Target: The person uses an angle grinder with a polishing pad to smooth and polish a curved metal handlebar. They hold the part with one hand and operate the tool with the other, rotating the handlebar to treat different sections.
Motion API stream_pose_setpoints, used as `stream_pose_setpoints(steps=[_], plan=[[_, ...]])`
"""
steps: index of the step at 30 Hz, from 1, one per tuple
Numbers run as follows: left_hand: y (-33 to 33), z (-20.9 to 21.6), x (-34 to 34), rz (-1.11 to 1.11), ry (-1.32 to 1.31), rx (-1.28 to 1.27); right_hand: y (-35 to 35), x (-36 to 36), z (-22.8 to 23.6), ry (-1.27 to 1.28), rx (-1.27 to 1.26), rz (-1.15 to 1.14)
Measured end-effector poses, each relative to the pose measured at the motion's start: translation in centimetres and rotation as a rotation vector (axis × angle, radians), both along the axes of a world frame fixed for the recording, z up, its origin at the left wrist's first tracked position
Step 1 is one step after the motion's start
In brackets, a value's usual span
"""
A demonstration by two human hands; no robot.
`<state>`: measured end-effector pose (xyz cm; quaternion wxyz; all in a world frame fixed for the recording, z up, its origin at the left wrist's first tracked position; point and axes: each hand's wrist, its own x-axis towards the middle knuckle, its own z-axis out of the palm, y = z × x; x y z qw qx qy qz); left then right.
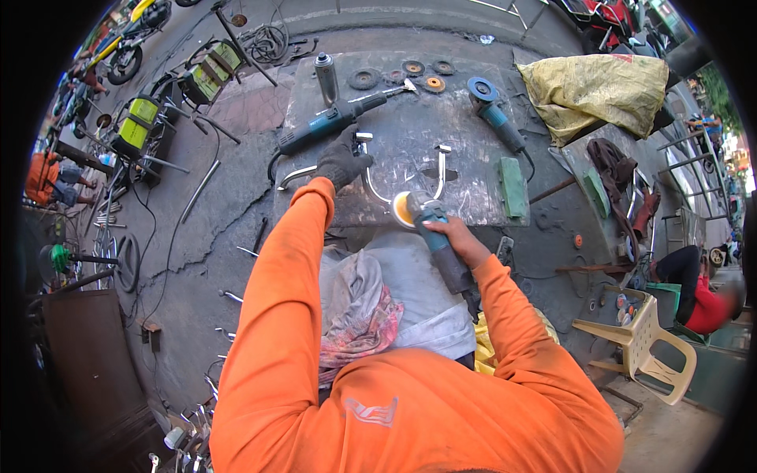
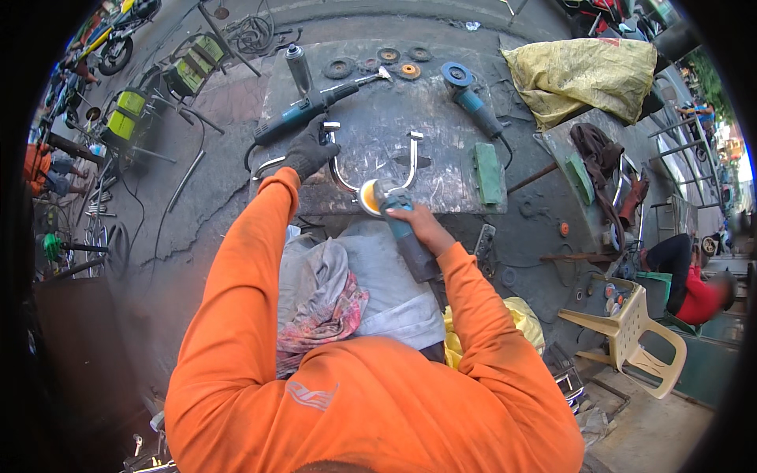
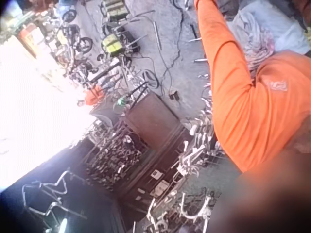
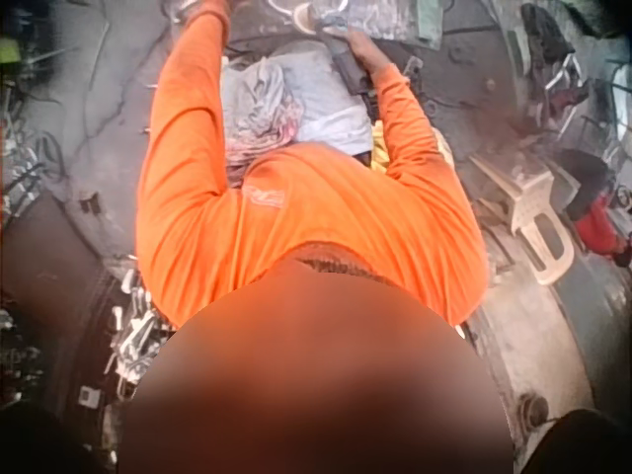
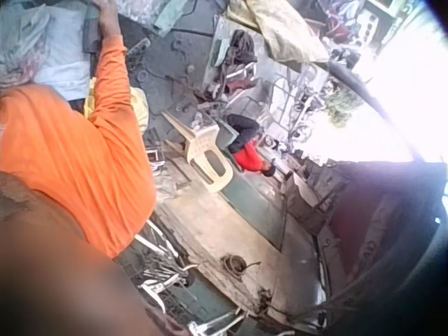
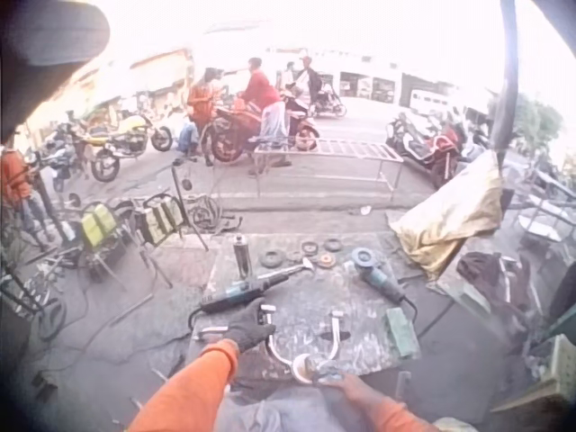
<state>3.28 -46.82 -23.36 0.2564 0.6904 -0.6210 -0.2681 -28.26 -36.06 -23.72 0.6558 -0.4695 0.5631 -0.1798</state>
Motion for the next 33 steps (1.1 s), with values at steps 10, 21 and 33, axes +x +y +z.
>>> stream_pose_setpoints(steps=[10, 21, 33], plan=[[2.9, -1.5, -3.9, 0.450, -0.366, -0.049, -2.9, -3.0, -1.1, 0.217, -0.282, -0.150], [3.8, -1.9, -2.7, 0.302, -0.356, 0.113, 0.5, -3.1, -2.3, -0.024, -0.025, -0.048], [7.1, -1.5, -4.3, 0.180, -0.446, 0.101, -7.5, -3.5, -7.3, 0.101, -0.238, -0.289]])
